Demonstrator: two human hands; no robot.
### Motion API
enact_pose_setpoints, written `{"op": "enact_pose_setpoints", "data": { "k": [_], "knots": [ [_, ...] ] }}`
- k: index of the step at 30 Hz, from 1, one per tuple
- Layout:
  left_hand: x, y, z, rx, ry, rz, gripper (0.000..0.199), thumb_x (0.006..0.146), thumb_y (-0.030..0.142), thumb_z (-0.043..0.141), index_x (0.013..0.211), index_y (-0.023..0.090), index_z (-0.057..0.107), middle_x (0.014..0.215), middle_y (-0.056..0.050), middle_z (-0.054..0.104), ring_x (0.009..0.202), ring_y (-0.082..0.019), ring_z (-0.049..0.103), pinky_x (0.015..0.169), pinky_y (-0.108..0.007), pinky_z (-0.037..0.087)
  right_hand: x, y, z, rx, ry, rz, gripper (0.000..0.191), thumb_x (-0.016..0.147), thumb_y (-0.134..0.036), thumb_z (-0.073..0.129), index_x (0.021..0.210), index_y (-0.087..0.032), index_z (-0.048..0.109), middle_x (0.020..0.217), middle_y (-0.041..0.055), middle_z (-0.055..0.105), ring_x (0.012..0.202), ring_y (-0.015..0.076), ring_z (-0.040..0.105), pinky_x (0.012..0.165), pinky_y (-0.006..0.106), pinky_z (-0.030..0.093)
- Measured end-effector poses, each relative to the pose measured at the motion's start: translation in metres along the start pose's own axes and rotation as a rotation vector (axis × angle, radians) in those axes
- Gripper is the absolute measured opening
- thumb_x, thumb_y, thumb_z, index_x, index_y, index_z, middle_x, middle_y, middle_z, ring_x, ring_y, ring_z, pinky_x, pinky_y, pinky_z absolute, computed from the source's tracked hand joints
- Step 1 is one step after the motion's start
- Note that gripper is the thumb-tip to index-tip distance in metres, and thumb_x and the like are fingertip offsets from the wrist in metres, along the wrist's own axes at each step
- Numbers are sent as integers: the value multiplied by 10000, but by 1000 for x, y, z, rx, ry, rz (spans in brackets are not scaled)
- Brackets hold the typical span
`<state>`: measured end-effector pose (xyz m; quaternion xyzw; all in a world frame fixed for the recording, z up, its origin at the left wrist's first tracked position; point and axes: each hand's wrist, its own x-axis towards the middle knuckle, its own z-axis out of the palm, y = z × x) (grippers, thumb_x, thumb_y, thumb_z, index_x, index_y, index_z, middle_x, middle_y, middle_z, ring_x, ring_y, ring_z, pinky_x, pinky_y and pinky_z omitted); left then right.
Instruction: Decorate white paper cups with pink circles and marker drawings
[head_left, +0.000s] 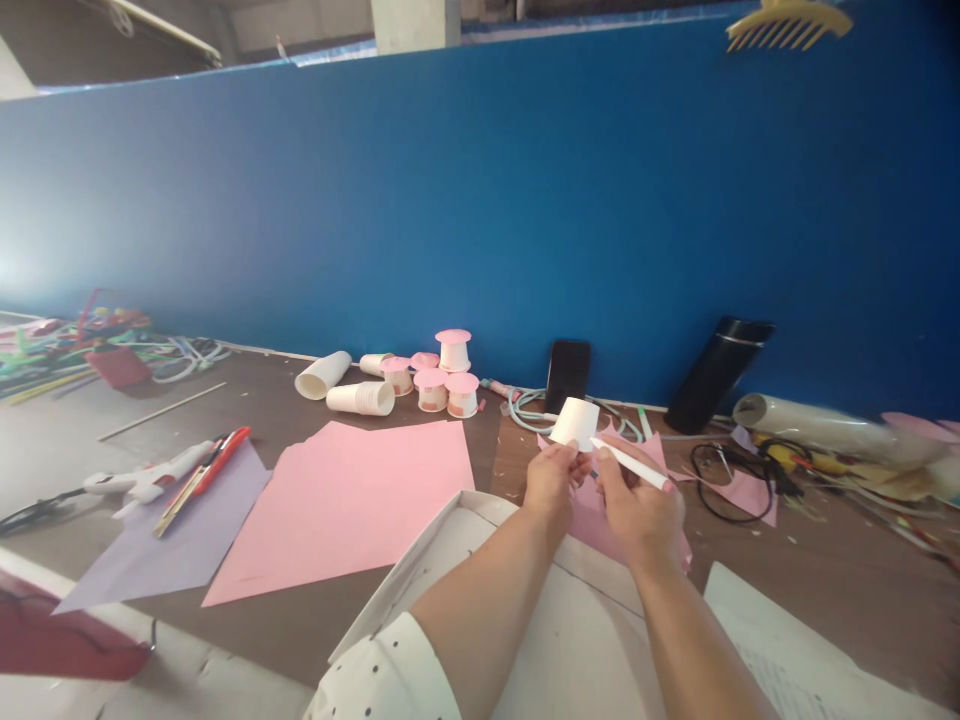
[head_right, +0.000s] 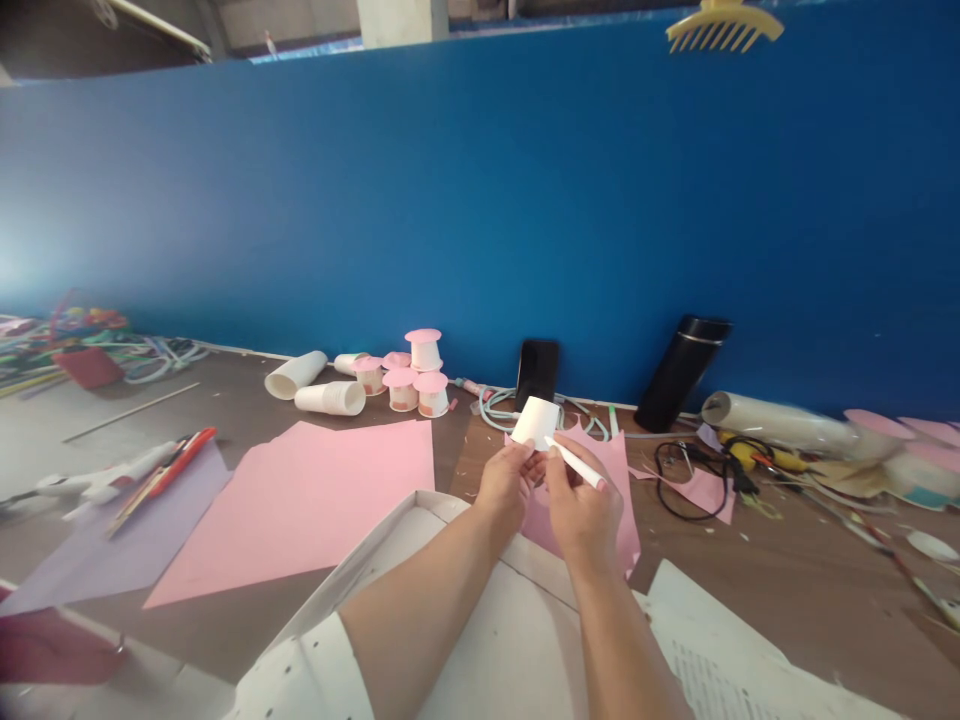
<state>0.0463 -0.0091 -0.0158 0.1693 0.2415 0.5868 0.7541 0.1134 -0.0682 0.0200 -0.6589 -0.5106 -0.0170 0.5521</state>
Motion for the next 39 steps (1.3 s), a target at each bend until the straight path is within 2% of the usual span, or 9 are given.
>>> {"op": "enact_pose_setpoints", "data": {
  "k": [10, 19, 26, 34, 39],
  "knots": [
    [4, -4, -4, -21, -68, 8, 223, 565, 157, 809, 647, 112, 607, 694, -39, 607, 695, -122, 606, 789, -269, 488, 1, 1, 1, -5, -9, 39, 440, 817, -499, 533, 1002, -157, 740, 881, 117, 736, 859, 256, 678, 789, 362, 504],
    [3, -3, -3, -2, -87, 3, 251, 580, 192, 817, 627, 120, 581, 672, -41, 591, 692, -132, 600, 782, -280, 485, 0, 2, 2, -23, -13, 29, 435, 819, -496, 522, 994, -163, 740, 861, 112, 737, 825, 253, 680, 735, 346, 502],
    [-2, 0, 0, 46, -69, -6, 253, 575, 219, 814, 610, 121, 583, 656, -40, 590, 663, -125, 587, 772, -277, 479, 0, 6, 3, -62, -17, -16, 447, 840, -500, 481, 983, -169, 745, 893, 107, 737, 883, 263, 673, 758, 346, 494],
    [0, -1, -1, 51, -89, 4, 227, 557, 220, 798, 622, 120, 606, 659, -41, 600, 654, -125, 579, 742, -277, 474, 1, 6, 4, -71, -16, 20, 448, 826, -503, 494, 979, -166, 746, 816, 113, 729, 871, 270, 673, 773, 360, 496],
    [0, -2, -2, 58, -117, 3, 245, 560, 238, 808, 626, 126, 601, 663, -46, 611, 634, -130, 576, 709, -286, 466, 1, 4, 3, -53, -12, 12, 452, 821, -512, 495, 975, -167, 743, 856, 118, 733, 875, 264, 674, 763, 350, 499]
  ]
}}
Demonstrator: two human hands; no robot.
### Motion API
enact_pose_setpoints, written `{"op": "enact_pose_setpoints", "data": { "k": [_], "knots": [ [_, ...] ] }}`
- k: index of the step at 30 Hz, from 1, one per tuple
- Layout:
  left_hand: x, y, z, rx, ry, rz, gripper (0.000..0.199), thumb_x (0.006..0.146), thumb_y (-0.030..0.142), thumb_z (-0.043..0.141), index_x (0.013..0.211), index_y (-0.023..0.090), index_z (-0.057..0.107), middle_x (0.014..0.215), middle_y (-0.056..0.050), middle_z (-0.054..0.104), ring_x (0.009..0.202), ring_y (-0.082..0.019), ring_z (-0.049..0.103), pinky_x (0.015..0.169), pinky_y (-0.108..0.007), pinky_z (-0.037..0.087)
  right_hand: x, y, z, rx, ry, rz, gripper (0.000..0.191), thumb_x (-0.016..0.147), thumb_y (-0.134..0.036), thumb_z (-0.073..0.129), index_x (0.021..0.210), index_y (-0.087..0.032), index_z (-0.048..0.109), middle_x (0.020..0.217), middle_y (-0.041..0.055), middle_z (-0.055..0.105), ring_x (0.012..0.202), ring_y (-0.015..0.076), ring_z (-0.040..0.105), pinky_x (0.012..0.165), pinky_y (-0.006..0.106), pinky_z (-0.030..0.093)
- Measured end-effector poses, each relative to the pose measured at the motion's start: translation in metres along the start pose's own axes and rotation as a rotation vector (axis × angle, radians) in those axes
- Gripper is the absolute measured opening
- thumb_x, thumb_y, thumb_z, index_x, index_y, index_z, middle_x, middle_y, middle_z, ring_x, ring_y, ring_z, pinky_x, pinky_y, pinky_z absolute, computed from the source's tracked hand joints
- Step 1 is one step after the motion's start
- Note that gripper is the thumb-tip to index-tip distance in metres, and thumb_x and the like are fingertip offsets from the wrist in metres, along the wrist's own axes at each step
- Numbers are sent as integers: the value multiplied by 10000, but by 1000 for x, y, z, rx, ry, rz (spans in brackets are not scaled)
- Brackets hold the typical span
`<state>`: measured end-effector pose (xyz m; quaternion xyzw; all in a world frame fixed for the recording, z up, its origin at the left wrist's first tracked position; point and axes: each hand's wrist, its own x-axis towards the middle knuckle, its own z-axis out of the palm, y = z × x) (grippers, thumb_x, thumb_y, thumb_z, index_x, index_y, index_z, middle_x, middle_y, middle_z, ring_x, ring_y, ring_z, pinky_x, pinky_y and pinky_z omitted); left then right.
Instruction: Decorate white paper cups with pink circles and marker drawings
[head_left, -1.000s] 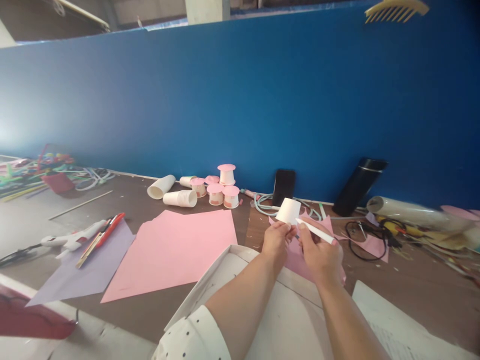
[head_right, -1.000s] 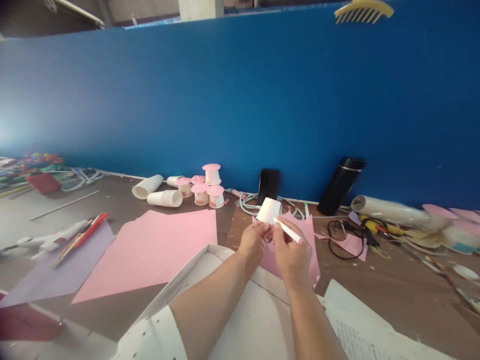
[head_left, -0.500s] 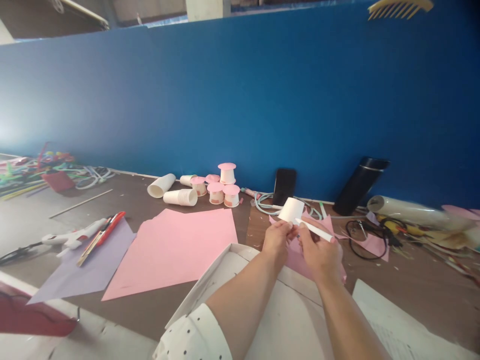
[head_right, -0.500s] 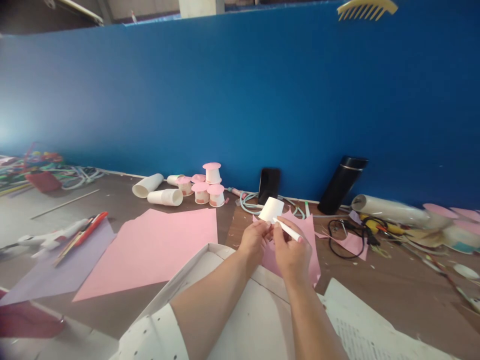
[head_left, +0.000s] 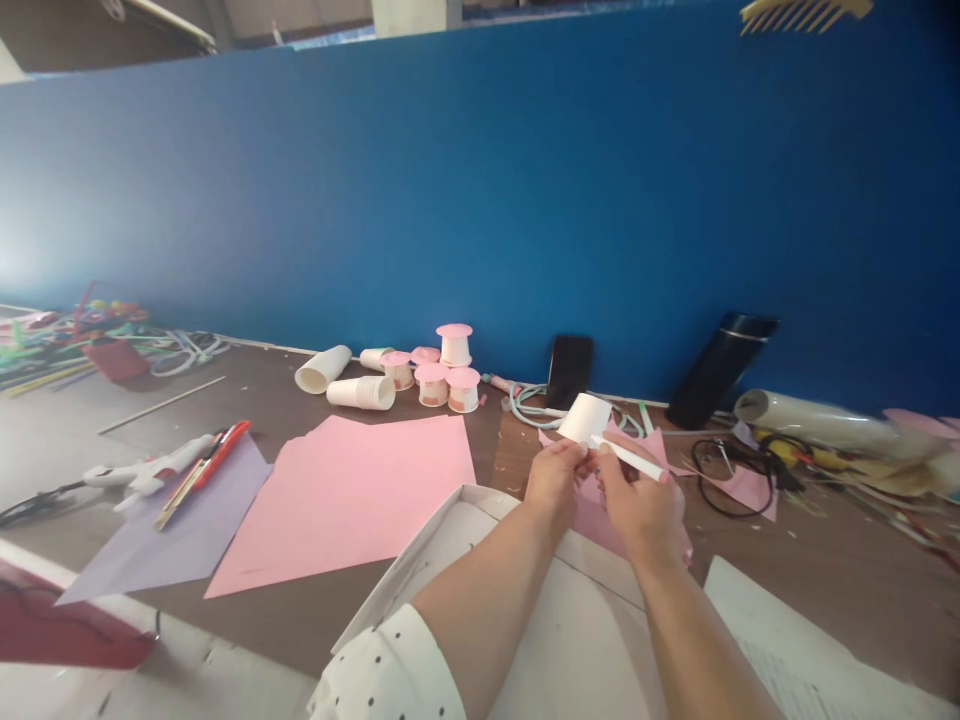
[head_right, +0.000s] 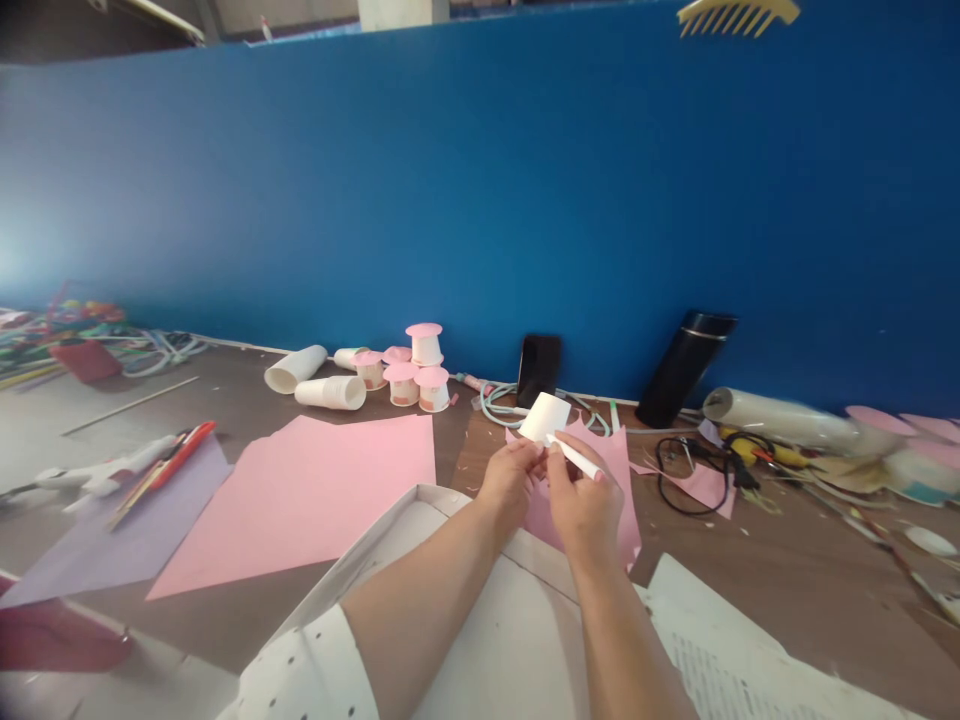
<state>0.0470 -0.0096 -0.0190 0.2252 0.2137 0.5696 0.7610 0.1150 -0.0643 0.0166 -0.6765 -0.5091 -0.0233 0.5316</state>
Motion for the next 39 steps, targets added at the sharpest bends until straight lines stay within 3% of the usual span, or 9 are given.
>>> {"op": "enact_pose_setpoints", "data": {
  "k": [19, 27, 39],
  "knots": [
    [-4, 4, 5, -6, -4, -20, 219, 555, 215, 815, 670, 111, 660, 640, -37, 623, 603, -122, 581, 699, -273, 467, -1, 5, 2, -23, 36, -38, 385, 826, -445, 517, 988, -186, 751, 977, 89, 740, 941, 258, 673, 796, 344, 500],
    [-5, 5, 7, 3, -1, -30, 234, 520, 228, 807, 656, 111, 656, 623, -32, 613, 578, -115, 560, 640, -258, 442, -1, 4, 2, -16, 36, -32, 382, 824, -444, 524, 988, -184, 752, 963, 86, 742, 930, 254, 678, 793, 336, 503],
    [-7, 6, 8, 26, -12, -13, 223, 536, 241, 808, 653, 124, 659, 619, -24, 607, 573, -113, 552, 670, -267, 459, 0, 7, 3, -35, 23, -32, 378, 834, -430, 517, 993, -182, 753, 947, 97, 743, 915, 265, 675, 777, 354, 497]
  ]
}}
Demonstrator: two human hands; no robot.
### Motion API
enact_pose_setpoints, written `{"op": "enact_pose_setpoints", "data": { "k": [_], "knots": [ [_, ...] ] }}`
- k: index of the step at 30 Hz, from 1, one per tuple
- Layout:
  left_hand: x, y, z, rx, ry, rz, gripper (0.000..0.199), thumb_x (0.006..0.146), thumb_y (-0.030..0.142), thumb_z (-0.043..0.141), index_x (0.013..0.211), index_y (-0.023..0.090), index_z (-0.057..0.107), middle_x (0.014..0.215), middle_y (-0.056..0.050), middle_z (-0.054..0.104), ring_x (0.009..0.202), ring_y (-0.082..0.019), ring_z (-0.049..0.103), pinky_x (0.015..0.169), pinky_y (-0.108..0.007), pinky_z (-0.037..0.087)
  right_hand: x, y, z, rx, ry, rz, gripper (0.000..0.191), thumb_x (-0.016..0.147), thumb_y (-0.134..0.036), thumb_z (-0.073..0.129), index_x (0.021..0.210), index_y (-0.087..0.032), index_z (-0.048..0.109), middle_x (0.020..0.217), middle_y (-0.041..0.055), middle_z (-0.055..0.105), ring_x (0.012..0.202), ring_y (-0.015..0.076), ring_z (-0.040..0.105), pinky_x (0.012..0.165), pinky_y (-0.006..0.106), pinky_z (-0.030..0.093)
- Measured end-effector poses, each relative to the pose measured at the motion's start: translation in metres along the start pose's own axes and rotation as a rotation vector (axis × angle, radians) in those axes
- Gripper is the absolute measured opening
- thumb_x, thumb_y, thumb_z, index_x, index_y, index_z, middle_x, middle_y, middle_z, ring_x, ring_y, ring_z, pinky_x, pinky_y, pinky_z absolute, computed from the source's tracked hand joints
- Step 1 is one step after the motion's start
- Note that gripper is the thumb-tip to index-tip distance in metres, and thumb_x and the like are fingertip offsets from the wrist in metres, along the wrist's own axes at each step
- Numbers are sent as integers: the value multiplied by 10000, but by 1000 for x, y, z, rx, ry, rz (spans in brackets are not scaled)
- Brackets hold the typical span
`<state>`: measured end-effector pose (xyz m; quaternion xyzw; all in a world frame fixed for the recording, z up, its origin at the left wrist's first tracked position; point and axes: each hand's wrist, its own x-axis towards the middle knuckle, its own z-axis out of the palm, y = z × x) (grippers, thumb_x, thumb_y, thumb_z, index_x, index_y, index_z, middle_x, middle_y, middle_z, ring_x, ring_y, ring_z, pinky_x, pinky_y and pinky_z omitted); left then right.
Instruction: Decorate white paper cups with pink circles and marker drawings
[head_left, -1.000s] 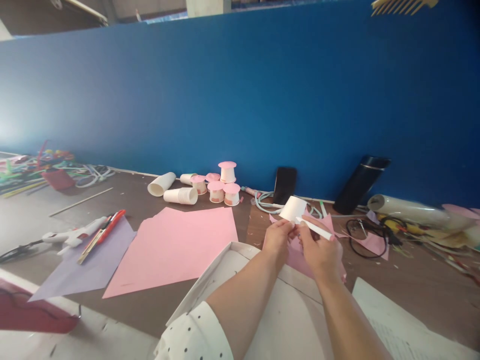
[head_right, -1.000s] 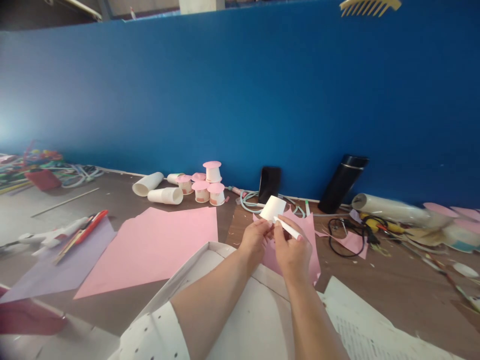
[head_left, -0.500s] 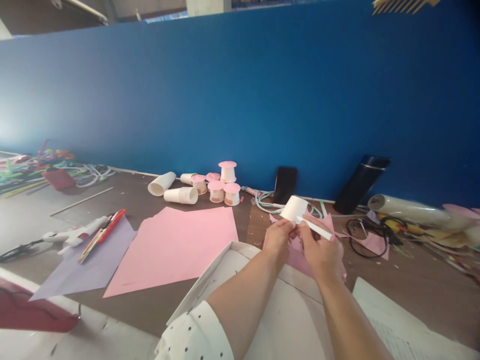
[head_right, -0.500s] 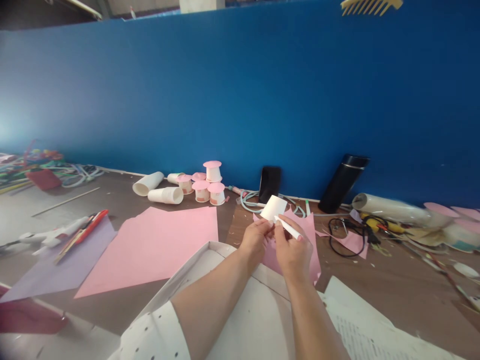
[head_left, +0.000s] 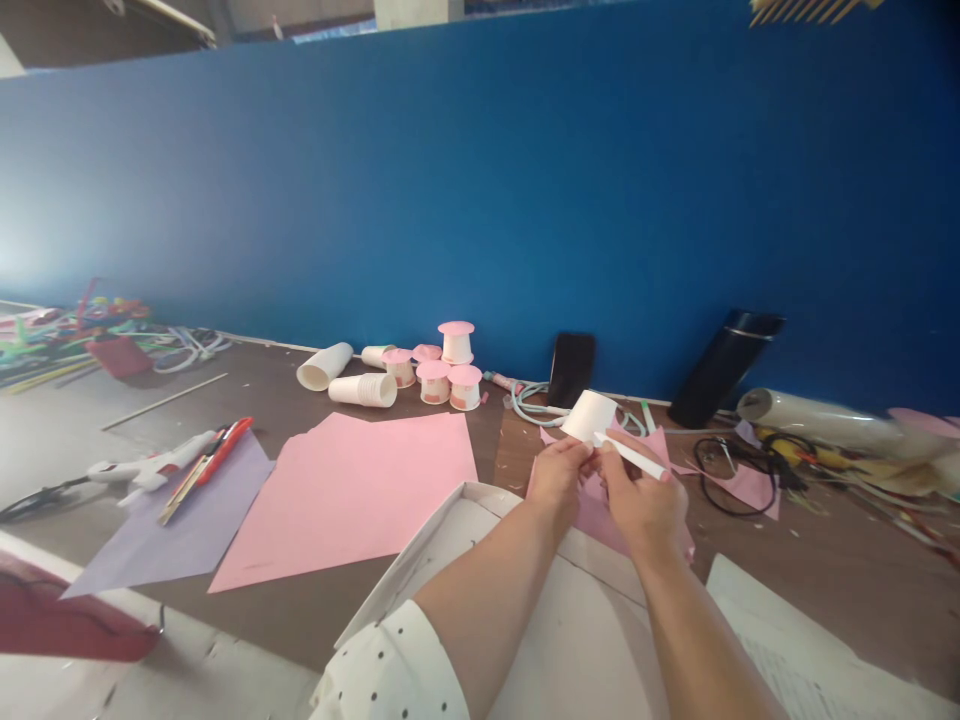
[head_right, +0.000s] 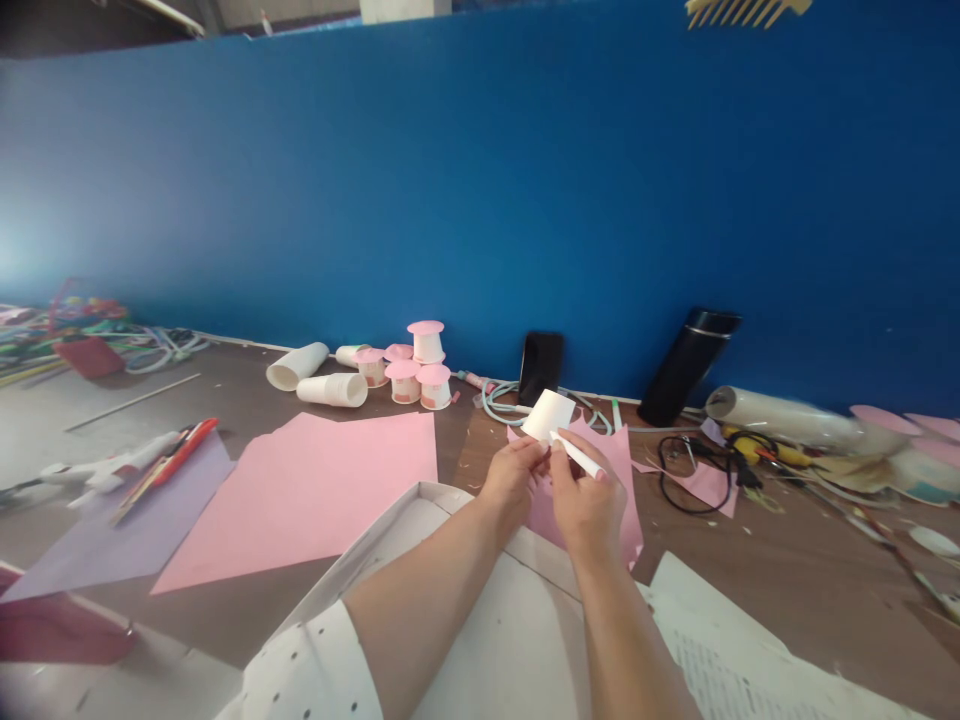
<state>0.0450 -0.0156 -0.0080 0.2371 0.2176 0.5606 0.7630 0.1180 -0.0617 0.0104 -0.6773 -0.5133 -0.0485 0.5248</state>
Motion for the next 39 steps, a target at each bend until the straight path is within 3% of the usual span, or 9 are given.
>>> {"op": "enact_pose_setpoints", "data": {
  "k": [10, 27, 39],
  "knots": [
    [2, 0, -1, -32, 6, -20, 263, 504, 228, 826, 682, 99, 682, 656, -44, 641, 584, -116, 581, 673, -264, 454, 0, 1, -1, 3, -20, 44, 378, 830, -432, 523, 1013, -190, 748, 919, 96, 744, 893, 265, 675, 763, 356, 493],
    [2, 0, 0, 2, -13, -13, 253, 520, 257, 839, 580, 131, 628, 563, 2, 567, 538, -95, 519, 670, -267, 447, 1, -3, -4, 5, -31, 37, 411, 825, -449, 498, 995, -176, 754, 933, 110, 740, 896, 263, 676, 769, 349, 497],
    [3, -1, 0, 10, -5, -9, 251, 529, 266, 835, 652, 117, 676, 646, -31, 614, 595, -116, 556, 705, -281, 445, 1, -4, -4, -38, -54, 51, 428, 818, -465, 495, 985, -176, 763, 804, 108, 732, 835, 274, 670, 738, 362, 482]
  ]
}}
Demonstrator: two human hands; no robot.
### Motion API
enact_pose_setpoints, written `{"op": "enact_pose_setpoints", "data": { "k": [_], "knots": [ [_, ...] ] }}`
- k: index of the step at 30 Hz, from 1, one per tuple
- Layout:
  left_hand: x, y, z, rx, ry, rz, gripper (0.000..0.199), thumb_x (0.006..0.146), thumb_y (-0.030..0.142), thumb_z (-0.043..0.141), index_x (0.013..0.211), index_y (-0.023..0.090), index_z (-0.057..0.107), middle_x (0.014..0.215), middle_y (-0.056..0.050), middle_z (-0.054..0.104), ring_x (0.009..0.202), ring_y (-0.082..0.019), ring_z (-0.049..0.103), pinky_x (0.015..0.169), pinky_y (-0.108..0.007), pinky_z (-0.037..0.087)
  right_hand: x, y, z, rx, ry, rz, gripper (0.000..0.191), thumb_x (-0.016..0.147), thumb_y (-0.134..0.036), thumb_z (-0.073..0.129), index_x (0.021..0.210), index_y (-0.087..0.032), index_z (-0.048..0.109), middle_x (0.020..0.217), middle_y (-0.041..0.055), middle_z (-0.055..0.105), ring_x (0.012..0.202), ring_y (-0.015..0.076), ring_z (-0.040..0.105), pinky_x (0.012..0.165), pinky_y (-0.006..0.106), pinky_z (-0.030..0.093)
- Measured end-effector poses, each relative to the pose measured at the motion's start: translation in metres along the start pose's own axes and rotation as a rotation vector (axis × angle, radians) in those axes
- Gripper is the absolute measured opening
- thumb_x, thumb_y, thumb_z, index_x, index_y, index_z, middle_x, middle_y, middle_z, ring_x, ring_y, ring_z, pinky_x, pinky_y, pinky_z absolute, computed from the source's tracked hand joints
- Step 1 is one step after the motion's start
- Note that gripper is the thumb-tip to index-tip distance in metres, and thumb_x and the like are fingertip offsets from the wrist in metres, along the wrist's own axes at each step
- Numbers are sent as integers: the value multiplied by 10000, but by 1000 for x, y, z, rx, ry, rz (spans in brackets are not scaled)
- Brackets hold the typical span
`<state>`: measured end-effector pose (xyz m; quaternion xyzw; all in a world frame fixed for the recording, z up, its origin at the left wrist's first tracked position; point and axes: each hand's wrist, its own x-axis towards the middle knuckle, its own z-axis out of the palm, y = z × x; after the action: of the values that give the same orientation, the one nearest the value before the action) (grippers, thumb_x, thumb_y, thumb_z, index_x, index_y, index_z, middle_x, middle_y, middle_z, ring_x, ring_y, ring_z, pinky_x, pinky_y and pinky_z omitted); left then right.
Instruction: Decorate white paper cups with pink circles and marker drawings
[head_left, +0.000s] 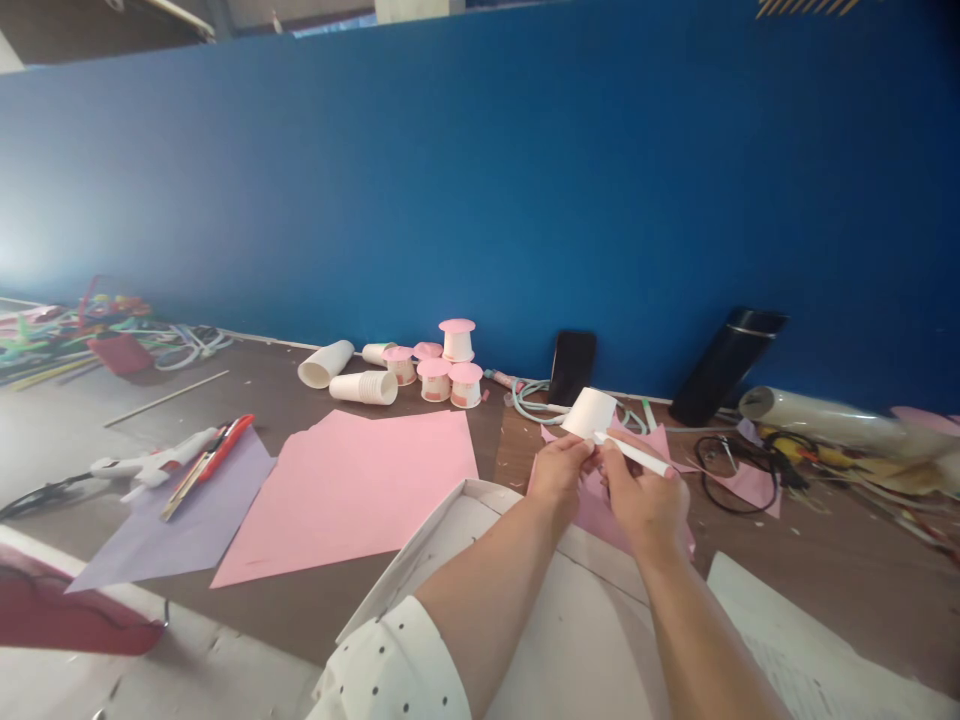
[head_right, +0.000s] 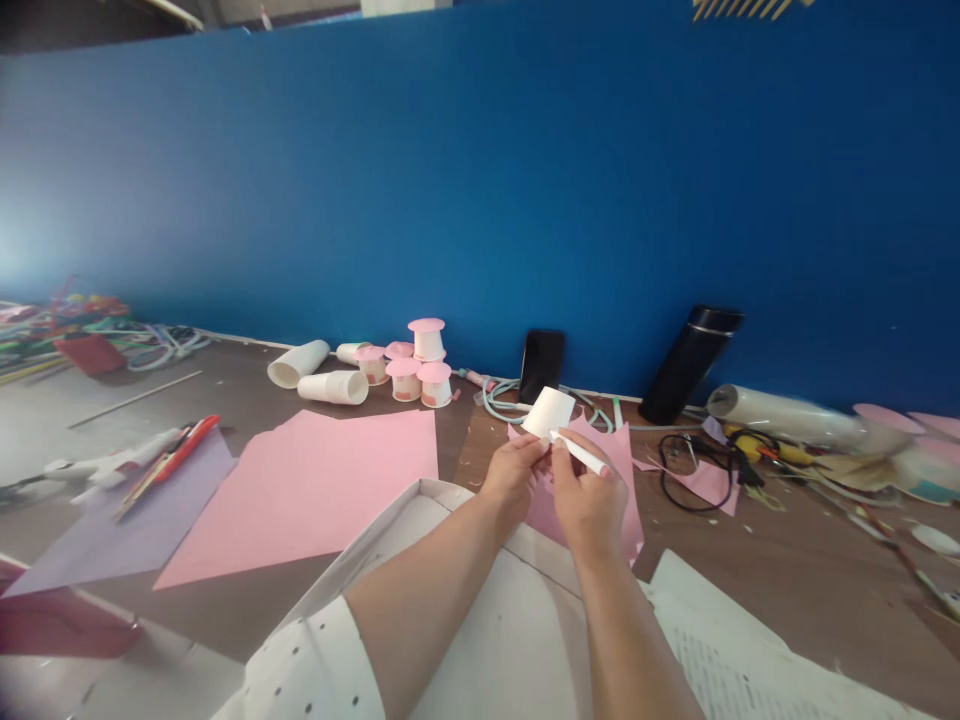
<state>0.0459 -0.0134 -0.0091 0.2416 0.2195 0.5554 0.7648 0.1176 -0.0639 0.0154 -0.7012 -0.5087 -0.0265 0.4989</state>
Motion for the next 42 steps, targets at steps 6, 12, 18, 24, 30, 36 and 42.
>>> {"op": "enact_pose_setpoints", "data": {
  "k": [6, 12, 18, 24, 30, 36, 42],
  "knots": [
    [2, -3, -2, 4, -1, 3, 268, 520, 283, 837, 642, 122, 661, 620, -18, 600, 572, -109, 541, 677, -276, 442, 0, 0, 0, -1, -3, 7, 427, 811, -458, 500, 1004, -180, 761, 857, 111, 739, 854, 274, 670, 739, 358, 482],
    [2, -3, -3, -18, 0, -4, 283, 526, 283, 835, 668, 103, 669, 637, -27, 608, 566, -103, 538, 652, -267, 434, 0, 0, 0, -3, 12, -15, 448, 819, -464, 483, 1003, -166, 761, 863, 119, 738, 875, 275, 670, 755, 356, 483],
    [2, -3, -1, 0, 15, 2, 285, 571, 312, 816, 704, 107, 670, 629, -16, 586, 575, -109, 540, 696, -279, 447, 0, 2, 2, -12, 15, -26, 436, 822, -470, 490, 984, -171, 763, 801, 109, 732, 834, 267, 669, 725, 345, 478],
    [2, -2, -2, -19, 12, 6, 246, 615, 281, 796, 740, 100, 685, 674, -35, 616, 595, -110, 554, 710, -275, 452, 0, 1, 2, -15, 35, -60, 454, 829, -485, 474, 972, -164, 762, 891, 116, 741, 852, 269, 675, 726, 343, 485],
    [1, -1, -1, -40, 33, -2, 233, 606, 269, 808, 700, 105, 671, 676, -39, 618, 612, -120, 569, 718, -282, 456, -1, -1, 1, 19, 26, -34, 461, 820, -496, 484, 970, -159, 761, 844, 121, 736, 832, 267, 674, 732, 347, 489],
    [2, -1, -1, -46, 8, -1, 232, 617, 266, 808, 707, 100, 674, 665, -41, 622, 603, -118, 569, 698, -276, 456, 0, -1, 0, 30, 13, -4, 444, 805, -492, 501, 980, -173, 755, 861, 112, 738, 862, 269, 678, 751, 349, 493],
    [3, -2, -2, -27, 32, -4, 247, 608, 286, 808, 683, 109, 654, 623, -25, 592, 576, -113, 554, 670, -270, 451, 0, -3, -1, 8, -9, 3, 459, 815, -502, 477, 979, -176, 757, 808, 104, 732, 829, 271, 676, 748, 358, 489]
  ]
}}
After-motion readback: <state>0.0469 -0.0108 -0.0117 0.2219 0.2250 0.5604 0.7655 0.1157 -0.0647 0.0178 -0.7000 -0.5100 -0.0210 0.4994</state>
